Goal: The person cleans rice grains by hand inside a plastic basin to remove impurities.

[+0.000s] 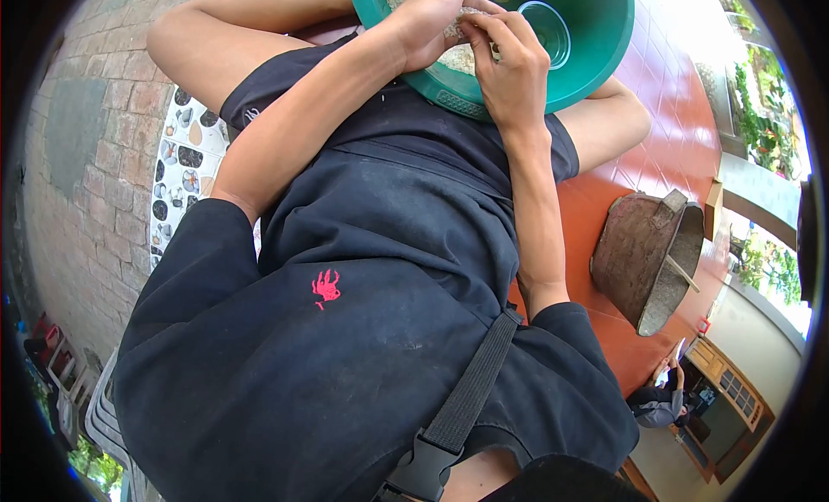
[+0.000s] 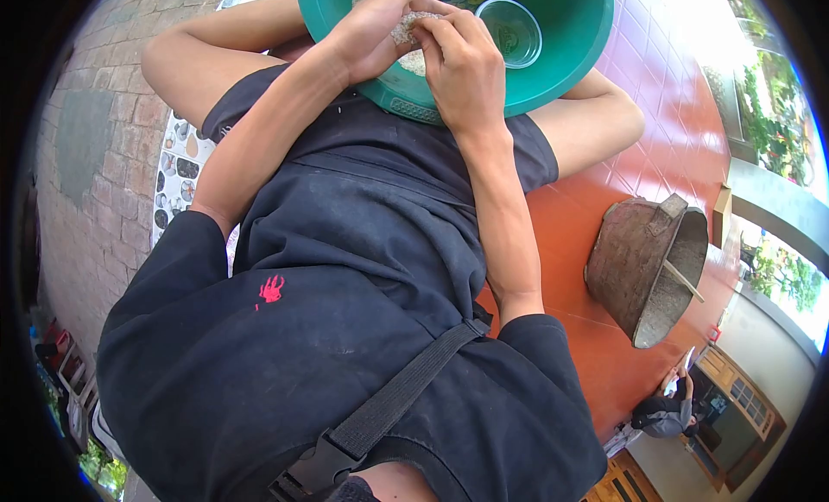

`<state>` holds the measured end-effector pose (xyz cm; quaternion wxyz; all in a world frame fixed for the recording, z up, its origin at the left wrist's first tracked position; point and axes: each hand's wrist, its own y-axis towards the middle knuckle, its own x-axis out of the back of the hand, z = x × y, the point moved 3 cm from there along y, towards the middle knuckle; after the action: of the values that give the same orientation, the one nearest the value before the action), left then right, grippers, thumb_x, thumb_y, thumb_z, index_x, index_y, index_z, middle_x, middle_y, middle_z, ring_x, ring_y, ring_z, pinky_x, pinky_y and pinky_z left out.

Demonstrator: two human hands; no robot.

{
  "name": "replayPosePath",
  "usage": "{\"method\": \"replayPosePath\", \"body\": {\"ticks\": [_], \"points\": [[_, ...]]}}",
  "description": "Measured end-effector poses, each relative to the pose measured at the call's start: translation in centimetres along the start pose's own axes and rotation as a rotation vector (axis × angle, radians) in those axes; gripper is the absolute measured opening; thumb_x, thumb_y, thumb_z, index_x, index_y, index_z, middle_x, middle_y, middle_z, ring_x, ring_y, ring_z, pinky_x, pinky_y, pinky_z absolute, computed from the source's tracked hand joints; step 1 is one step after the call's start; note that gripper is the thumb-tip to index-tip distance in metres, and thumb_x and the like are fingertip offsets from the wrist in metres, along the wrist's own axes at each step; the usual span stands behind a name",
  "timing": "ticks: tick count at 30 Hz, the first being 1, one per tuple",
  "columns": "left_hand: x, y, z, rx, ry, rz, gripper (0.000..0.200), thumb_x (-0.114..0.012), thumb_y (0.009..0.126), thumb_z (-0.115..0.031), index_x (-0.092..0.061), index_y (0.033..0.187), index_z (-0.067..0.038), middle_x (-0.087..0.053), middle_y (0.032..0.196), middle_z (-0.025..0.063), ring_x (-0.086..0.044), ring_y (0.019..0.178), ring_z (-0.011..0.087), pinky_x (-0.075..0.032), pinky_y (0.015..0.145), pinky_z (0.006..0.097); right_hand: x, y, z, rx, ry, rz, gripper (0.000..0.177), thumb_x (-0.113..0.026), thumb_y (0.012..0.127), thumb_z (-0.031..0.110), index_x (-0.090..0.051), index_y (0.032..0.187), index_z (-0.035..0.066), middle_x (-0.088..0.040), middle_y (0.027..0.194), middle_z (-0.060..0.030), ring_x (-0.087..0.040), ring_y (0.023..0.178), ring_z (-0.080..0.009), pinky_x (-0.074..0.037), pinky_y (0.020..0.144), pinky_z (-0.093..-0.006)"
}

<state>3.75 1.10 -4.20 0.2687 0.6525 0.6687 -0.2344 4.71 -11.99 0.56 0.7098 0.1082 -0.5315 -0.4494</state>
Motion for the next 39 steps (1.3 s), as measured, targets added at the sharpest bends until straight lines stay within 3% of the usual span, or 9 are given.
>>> {"method": "replayPosePath", "body": {"ticks": [3, 10, 15, 16, 18, 20, 28, 36, 39], "points": [[0.2, 0.8, 0.5, 0.280, -0.105, -0.195, 0.031, -0.043, 0.109, -0.026, -0.063, 0.111, -0.003, -0.070, 0.103, 0.0091, -0.066, 0.088, 0.0174, -0.054, 0.077, 0.0308, -0.2, 0.0, 0.0, -0.052, 0.011, -0.004, 0.010, -0.074, 0.088, 0.005, -0.074, 0.098, 0.001, -0.072, 0.102, -0.0103, -0.069, 0.092, -0.0309, -0.056, 0.082, -0.0393], [0.4, 0.8, 0.5, 0.313, -0.073, -0.204, 0.031, -0.043, 0.109, -0.026, -0.063, 0.110, -0.002, -0.070, 0.100, 0.0091, -0.067, 0.085, 0.0177, -0.054, 0.074, 0.0302, -0.3, -0.1, -0.3, -0.108, 0.026, 0.010, 0.009, -0.073, 0.088, 0.004, -0.070, 0.095, 0.000, -0.069, 0.095, -0.0126, -0.068, 0.086, -0.0322, -0.055, 0.077, -0.0414], [1.8, 1.4, 1.3, 0.239, -0.256, 0.070, 0.034, -0.043, 0.109, -0.026, -0.063, 0.111, 0.001, -0.070, 0.101, 0.0124, -0.068, 0.085, 0.0205, -0.056, 0.075, 0.0315, 0.5, 0.3, 0.8, -0.150, 0.061, -0.011, 0.007, -0.071, 0.092, 0.006, -0.068, 0.096, -0.001, -0.066, 0.090, -0.0126, -0.067, 0.081, -0.0298, -0.054, 0.072, -0.0403], [0.4, 1.1, 0.3, 0.239, -0.256, 0.069, 0.034, -0.043, 0.109, -0.026, -0.063, 0.111, 0.001, -0.070, 0.101, 0.0124, -0.068, 0.085, 0.0205, -0.056, 0.075, 0.0315, 0.8, 0.3, 0.7, -0.160, 0.038, -0.077, 0.007, -0.069, 0.094, 0.006, -0.067, 0.096, -0.001, -0.065, 0.089, -0.0127, -0.066, 0.078, -0.0291, -0.053, 0.070, -0.0399], [-1.2, 0.5, -0.9, 0.283, -0.112, -0.277, 0.038, -0.041, 0.109, -0.027, -0.062, 0.111, 0.005, -0.070, 0.101, 0.0161, -0.070, 0.090, 0.0246, -0.060, 0.083, 0.0340, 1.2, 0.4, 0.2, -0.169, 0.014, -0.143, 0.007, -0.068, 0.096, 0.006, -0.066, 0.096, -0.001, -0.064, 0.088, -0.0127, -0.065, 0.075, -0.0284, -0.052, 0.067, -0.0395], [-1.0, 0.5, -0.8, 0.314, -0.136, -0.238, 0.041, -0.039, 0.110, -0.027, -0.062, 0.112, 0.007, -0.070, 0.102, 0.0178, -0.071, 0.093, 0.0269, -0.060, 0.087, 0.0359, 2.1, 0.3, -0.6, -0.182, -0.090, -0.398, 0.006, -0.065, 0.098, 0.004, -0.065, 0.097, -0.001, -0.062, 0.086, -0.0127, -0.062, 0.073, -0.0280, -0.050, 0.066, -0.0387], [-1.9, 0.0, -1.8, 0.392, -0.146, -0.248, 0.048, -0.033, 0.112, -0.029, -0.060, 0.118, 0.011, -0.070, 0.105, 0.0210, -0.072, 0.098, 0.0309, -0.061, 0.090, 0.0380, 3.9, -0.1, -1.4, -0.142, -0.505, -0.536, 0.011, -0.068, 0.089, 0.008, -0.065, 0.098, 0.001, -0.060, 0.098, -0.0119, -0.056, 0.099, -0.0282, -0.043, 0.088, -0.0417], [-0.9, -0.2, -1.3, 0.162, -0.216, -0.057, 0.045, -0.032, 0.111, -0.028, -0.060, 0.116, 0.007, -0.069, 0.106, 0.0188, -0.069, 0.099, 0.0291, -0.058, 0.092, 0.0391, 0.8, 0.1, -0.1, -0.006, -0.227, -0.153, 0.020, -0.078, 0.087, 0.025, -0.073, 0.098, 0.010, -0.060, 0.109, -0.0080, -0.052, 0.103, -0.0281, -0.040, 0.091, -0.0423], [-1.3, 0.4, -1.4, 0.302, -0.158, -0.204, 0.045, -0.032, 0.111, -0.028, -0.060, 0.116, 0.007, -0.069, 0.107, 0.0180, -0.069, 0.101, 0.0282, -0.055, 0.096, 0.0390, 0.2, -0.1, -0.2, -0.024, -0.296, -0.065, 0.025, -0.081, 0.086, 0.030, -0.074, 0.097, 0.008, -0.058, 0.113, -0.0088, -0.050, 0.107, -0.0289, -0.040, 0.091, -0.0422]]}}
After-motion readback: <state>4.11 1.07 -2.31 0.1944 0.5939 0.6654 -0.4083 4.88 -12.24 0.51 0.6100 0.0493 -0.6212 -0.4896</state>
